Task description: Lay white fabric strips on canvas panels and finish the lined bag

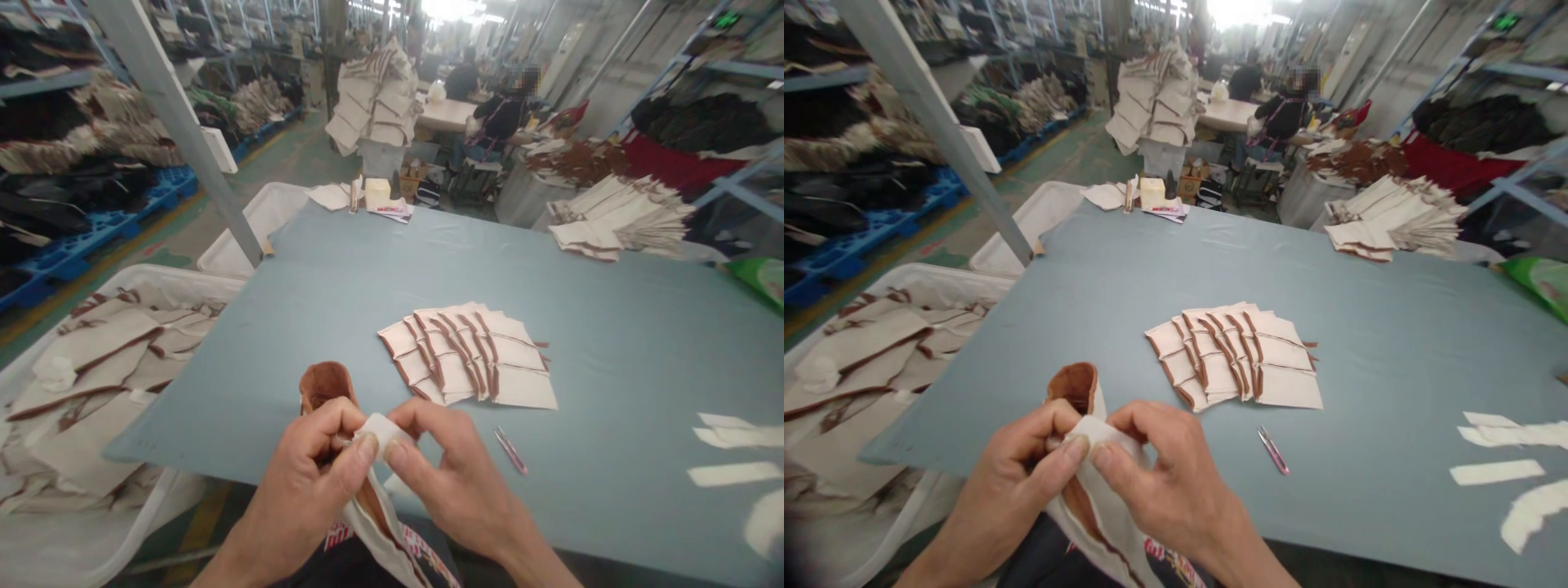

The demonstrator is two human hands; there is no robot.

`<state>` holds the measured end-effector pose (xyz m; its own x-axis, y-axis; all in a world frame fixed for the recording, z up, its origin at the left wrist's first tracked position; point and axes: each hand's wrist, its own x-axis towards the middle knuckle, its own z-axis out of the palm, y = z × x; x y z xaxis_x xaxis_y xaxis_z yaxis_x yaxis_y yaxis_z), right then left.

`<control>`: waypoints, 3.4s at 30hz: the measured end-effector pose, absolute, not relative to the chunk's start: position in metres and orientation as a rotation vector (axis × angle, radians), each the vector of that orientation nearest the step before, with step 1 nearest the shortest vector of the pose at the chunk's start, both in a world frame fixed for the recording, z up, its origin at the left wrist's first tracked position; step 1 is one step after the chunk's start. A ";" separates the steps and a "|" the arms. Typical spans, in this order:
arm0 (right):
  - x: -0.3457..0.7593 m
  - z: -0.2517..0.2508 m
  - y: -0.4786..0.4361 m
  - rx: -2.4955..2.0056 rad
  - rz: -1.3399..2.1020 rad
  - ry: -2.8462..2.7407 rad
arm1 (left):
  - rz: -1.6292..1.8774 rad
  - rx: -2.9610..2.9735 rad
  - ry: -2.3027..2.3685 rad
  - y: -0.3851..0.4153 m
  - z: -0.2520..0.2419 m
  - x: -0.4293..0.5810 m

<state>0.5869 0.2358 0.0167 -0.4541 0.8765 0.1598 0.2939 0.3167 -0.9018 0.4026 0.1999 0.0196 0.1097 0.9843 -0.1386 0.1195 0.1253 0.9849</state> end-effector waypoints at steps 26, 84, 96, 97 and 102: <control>0.632 0.019 0.254 -0.610 -0.032 -2.368 | 0.903 1.396 1.250 0.209 0.001 0.409; 0.577 0.009 0.233 -1.197 0.932 -1.613 | 1.057 0.959 1.091 0.217 -0.013 0.412; 0.577 0.003 0.235 -1.151 0.968 -1.612 | 1.027 1.003 1.118 0.222 -0.015 0.404; 0.577 0.002 0.235 -1.154 0.974 -1.604 | 1.027 1.013 1.112 0.222 -0.014 0.403; 0.577 -0.001 0.236 -1.226 0.957 -1.602 | 1.019 1.000 1.083 0.225 -0.010 0.402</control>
<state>0.5770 0.2355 -0.0014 -0.1281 0.9742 0.1860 0.2984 0.2167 -0.9295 0.4023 0.2255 -0.0100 0.1602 0.9660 -0.2028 -0.1432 0.2260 0.9635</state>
